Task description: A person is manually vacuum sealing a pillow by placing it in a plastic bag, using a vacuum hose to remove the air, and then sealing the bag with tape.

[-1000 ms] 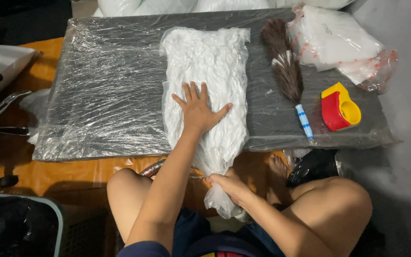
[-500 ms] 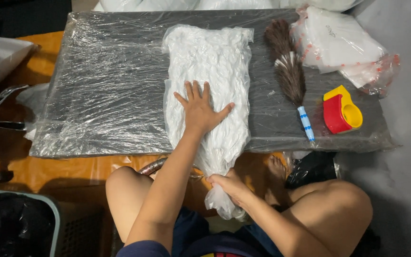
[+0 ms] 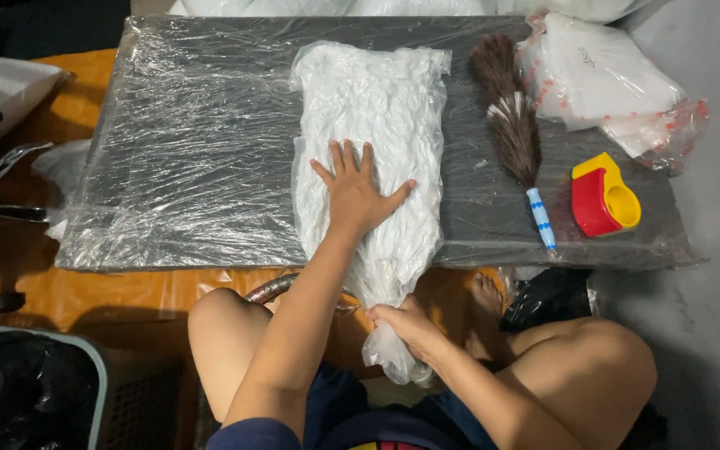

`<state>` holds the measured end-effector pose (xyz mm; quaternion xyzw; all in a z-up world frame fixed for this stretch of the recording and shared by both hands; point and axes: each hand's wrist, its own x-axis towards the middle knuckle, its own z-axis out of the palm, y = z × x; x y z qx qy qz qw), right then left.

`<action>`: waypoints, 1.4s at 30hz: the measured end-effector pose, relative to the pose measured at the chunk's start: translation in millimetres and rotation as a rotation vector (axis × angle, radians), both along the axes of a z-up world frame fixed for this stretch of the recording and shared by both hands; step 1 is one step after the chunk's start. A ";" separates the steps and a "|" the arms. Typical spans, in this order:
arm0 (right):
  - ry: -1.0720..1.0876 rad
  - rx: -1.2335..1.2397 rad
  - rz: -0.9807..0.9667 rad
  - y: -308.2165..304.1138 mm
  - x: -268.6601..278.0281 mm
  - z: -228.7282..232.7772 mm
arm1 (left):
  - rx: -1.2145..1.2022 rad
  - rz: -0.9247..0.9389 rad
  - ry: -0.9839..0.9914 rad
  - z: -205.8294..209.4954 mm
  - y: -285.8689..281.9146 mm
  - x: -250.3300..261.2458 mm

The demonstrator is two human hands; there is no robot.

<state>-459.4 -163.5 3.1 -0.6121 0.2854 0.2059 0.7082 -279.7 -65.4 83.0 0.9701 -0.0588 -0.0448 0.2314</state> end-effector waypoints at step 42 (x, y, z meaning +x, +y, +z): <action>0.020 -0.064 0.049 -2.5 3.7 -1.9 | -0.034 0.006 -0.036 -1.9 0.2 -1.2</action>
